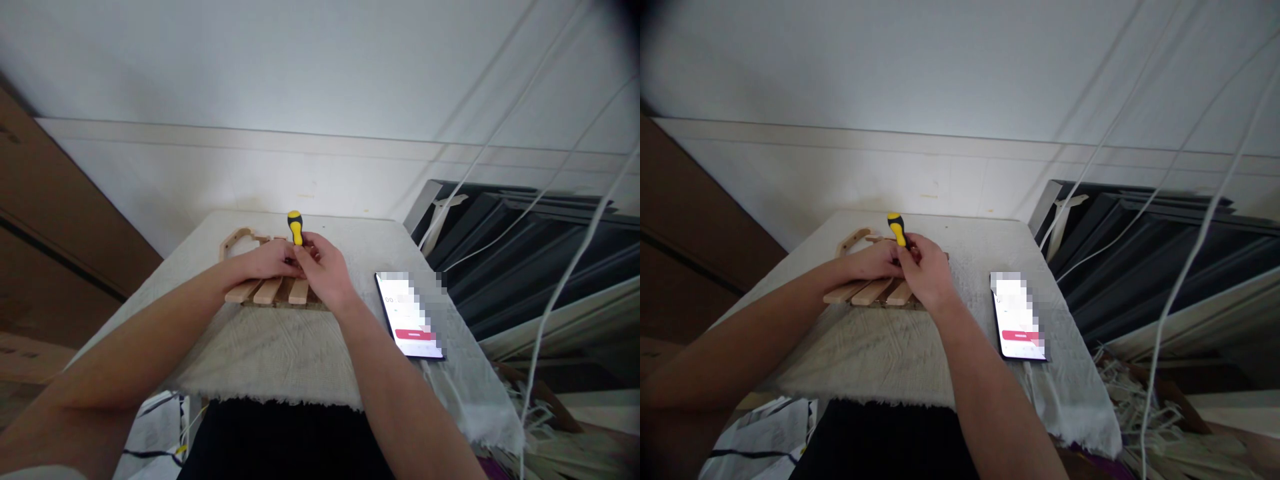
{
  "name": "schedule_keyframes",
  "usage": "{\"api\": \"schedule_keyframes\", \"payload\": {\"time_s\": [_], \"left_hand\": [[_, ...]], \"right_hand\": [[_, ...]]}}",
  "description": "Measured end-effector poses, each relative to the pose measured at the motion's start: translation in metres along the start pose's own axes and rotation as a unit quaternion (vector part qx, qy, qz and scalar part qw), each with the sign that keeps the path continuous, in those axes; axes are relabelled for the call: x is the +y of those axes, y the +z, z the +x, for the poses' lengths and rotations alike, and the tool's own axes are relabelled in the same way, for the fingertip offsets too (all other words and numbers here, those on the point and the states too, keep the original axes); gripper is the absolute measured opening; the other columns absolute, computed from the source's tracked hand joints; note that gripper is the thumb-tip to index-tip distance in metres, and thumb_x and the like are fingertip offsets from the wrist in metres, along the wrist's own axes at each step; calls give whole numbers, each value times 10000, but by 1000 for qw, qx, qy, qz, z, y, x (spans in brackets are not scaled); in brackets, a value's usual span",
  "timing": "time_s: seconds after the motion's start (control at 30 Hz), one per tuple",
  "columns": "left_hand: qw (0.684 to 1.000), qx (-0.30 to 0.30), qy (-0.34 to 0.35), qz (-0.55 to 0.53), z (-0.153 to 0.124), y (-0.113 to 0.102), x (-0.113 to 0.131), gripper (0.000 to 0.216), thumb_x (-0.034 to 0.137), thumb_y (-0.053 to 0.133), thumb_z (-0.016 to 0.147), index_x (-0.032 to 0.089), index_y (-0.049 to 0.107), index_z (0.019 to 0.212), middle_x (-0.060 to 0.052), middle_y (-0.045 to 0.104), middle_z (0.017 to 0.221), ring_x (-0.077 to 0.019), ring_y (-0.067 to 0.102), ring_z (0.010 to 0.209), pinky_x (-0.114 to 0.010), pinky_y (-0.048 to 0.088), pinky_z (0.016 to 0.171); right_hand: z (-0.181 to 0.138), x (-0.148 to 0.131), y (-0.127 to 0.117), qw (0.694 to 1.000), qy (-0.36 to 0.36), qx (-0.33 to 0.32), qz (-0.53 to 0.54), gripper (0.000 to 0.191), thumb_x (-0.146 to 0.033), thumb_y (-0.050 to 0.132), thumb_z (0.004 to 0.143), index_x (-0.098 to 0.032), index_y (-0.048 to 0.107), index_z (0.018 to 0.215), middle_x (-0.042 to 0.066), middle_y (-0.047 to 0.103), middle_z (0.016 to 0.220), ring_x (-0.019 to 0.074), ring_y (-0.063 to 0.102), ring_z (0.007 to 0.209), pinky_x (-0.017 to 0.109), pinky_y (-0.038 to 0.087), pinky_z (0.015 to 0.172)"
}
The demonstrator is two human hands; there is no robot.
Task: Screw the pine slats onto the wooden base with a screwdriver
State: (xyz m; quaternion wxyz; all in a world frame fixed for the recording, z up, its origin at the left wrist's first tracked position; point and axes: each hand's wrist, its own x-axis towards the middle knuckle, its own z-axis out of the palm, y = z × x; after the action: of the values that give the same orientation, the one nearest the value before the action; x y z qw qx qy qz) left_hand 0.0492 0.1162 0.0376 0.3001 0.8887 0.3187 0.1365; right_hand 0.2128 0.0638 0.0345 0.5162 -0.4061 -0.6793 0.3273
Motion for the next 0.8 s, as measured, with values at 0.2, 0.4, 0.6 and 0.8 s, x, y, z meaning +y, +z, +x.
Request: {"api": "schedule_keyframes", "payload": {"time_s": [0.2,0.4,0.6,0.8], "left_hand": [[999,5,-7,50,0,-2,0,206,321,636,822,134,720,835,-26,703,793,-131,618,733,-205,442,697],[1000,13,-15,21,0,-2,3,132,214,618,803,144,724,841,-21,718,822,-130,628,767,-205,454,732],[1000,3,-3,13,-1,-2,4,165,250,620,819,129,722,864,-33,715,828,-148,634,796,-223,462,768],[998,15,-26,54,0,-2,0,199,320,651,815,157,714,910,-15,705,841,-138,632,799,-215,458,768]], "right_hand": [[1,1,0,998,40,49,-17,251,-352,658,743,-220,566,936,-11,625,811,128,540,655,298,455,645],[0,4,3,999,-15,36,-38,234,-353,593,803,-214,633,987,34,633,929,157,575,785,326,472,739],[1,4,1,996,-24,54,-72,147,-328,594,810,-217,654,885,23,608,863,148,566,749,320,477,745],[2,3,1,996,22,61,-65,235,-393,664,768,-199,653,901,35,615,905,143,565,743,314,476,727]]}}
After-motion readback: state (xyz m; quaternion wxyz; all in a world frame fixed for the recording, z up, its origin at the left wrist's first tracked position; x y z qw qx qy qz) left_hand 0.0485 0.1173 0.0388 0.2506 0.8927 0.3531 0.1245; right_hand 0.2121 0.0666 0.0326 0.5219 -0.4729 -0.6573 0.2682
